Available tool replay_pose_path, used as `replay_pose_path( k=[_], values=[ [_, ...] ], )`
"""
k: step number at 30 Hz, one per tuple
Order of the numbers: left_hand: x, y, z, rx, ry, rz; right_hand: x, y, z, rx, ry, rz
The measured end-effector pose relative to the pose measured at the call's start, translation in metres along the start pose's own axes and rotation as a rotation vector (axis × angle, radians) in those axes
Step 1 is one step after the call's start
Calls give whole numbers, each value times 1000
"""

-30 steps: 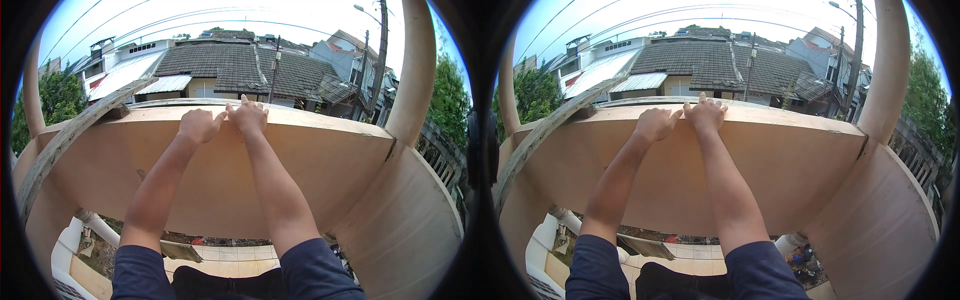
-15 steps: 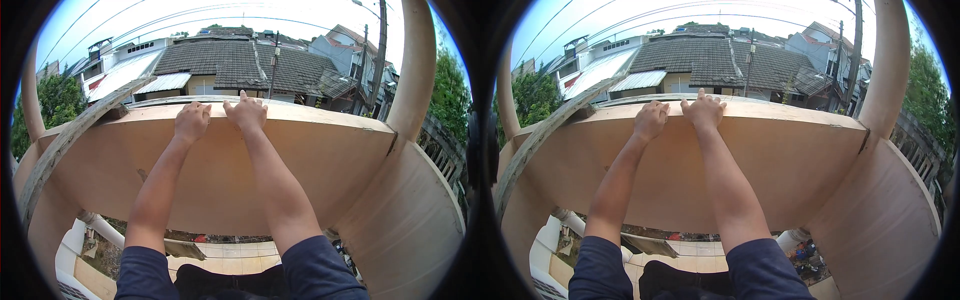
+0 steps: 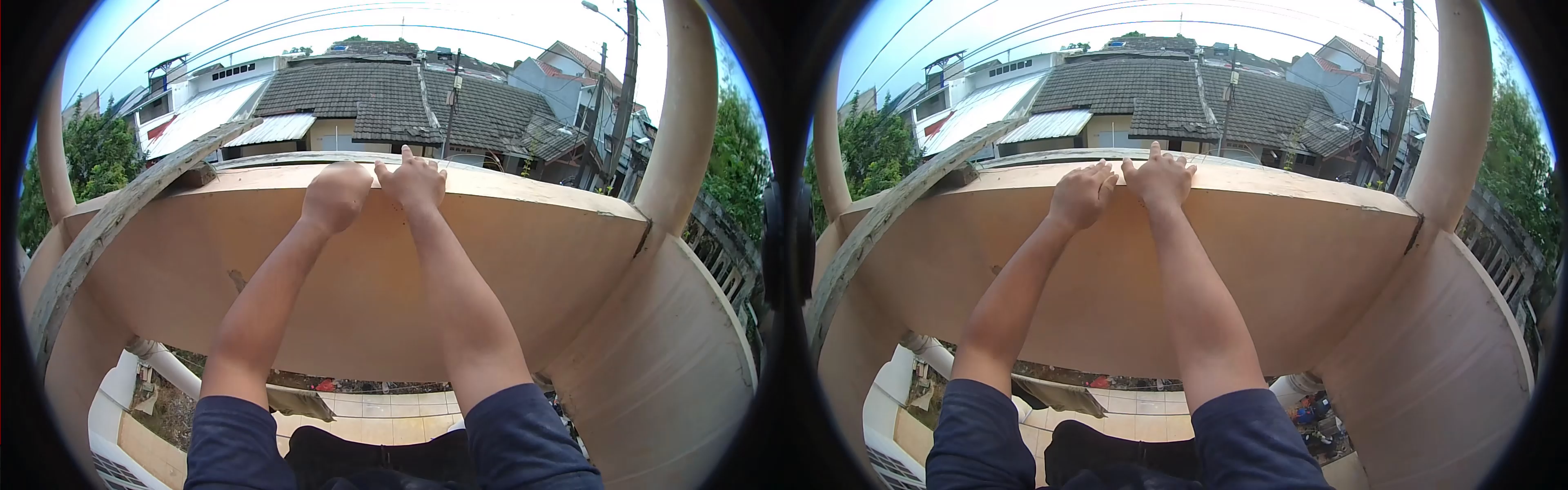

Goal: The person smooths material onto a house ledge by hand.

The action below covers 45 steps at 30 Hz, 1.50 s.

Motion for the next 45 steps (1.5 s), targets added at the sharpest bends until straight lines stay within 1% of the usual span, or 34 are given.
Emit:
replay_pose_path(
  k=[3, 4, 5, 7, 8, 9, 11, 12, 13, 15, 16, 18, 19, 21, 22, 24, 25, 27, 28, 30, 33, 34, 35, 37, 38, 40, 41, 43, 44, 45],
  values=[
    [1, 1, 3, -37, 31, 59, -2, -2, -1, -6, -19, 13],
    [-16, 6, -6, -152, -252, 89, -3, -2, -1, -1, -24, 14],
    [-18, 5, -14, -160, -255, 91, -2, -2, 1, 4, -35, 15],
    [-18, -2, -30, -208, -506, 22, -1, -1, 2, -6, -30, 14],
    [-23, -6, -45, -260, -729, 46, 0, 0, 1, -13, -13, 11],
    [-19, -7, -50, -267, -733, 52, 1, -1, 1, -17, -21, 16],
    [-11, -7, -53, -280, -738, -36, 1, 0, 0, 4, -5, 47],
    [-8, -5, -45, -257, -620, -53, 0, -1, 0, 5, -2, 52],
    [-2, -5, -37, -260, -622, -57, 2, 1, 0, 3, -5, 48],
    [1, -5, -24, -165, -361, -21, 4, 2, -2, -15, 6, -28],
    [0, 0, -10, -161, -358, -29, 3, 1, -2, -15, 10, -36],
    [-4, 13, 15, -49, 89, 116, 1, 0, -1, -9, -14, -20],
    [-3, 14, 19, -43, 88, 117, 1, 0, -1, -4, -12, -21],
    [1, 18, 24, 15, 245, -7, 1, 0, 1, -9, -7, -44],
    [-5, 24, 18, 17, 246, 3, -2, 0, 1, -4, -6, -36],
    [-18, 28, 1, -156, -128, 20, -5, 0, 2, -7, -39, -43],
    [-22, 28, -11, -152, -133, 30, -3, 1, 2, 1, -41, -35],
    [-24, 19, -37, -301, -523, 18, 1, 1, 1, -14, -11, -38],
    [-21, 12, -47, -303, -530, 22, 0, 1, 1, -13, -23, -36],
    [-14, 1, -59, -414, -674, 110, 1, 1, 0, -6, -14, 4],
    [-7, -1, -60, -379, -673, 40, 1, -1, 0, 1, 32, 47],
    [-9, 2, -57, -333, -690, -34, -1, -2, 1, 13, -8, 53],
    [-7, 2, -51, -329, -681, -39, -4, -2, 1, 26, -50, 58],
    [0, -2, -36, -193, -479, -90, -3, -2, -1, 30, -62, 48],
    [1, -2, -26, -193, -466, -90, -1, -1, -1, 18, -48, 33],
    [-7, 4, -9, -118, -250, 42, -1, -1, -2, 7, -52, 23],
    [-7, 5, -9, -117, -250, 42, -1, -1, -3, 7, -51, 23],
    [-8, 7, -5, -105, -167, 42, 1, -1, -2, 8, -56, 3],
    [-9, 6, -8, -106, -172, 42, 2, -1, -2, 9, -60, 2],
    [-10, 3, -19, -160, -297, 43, 1, -1, -3, 7, -54, 8]
  ],
)
Point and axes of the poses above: each hand's wrist, its own z-axis away from the middle knuckle, its own x-axis out of the palm, y = z × x, the point moved 1 cm from there along -z, towards the middle knuckle, and after that the axes turned 5 degrees about x, right-handed, at the moved point
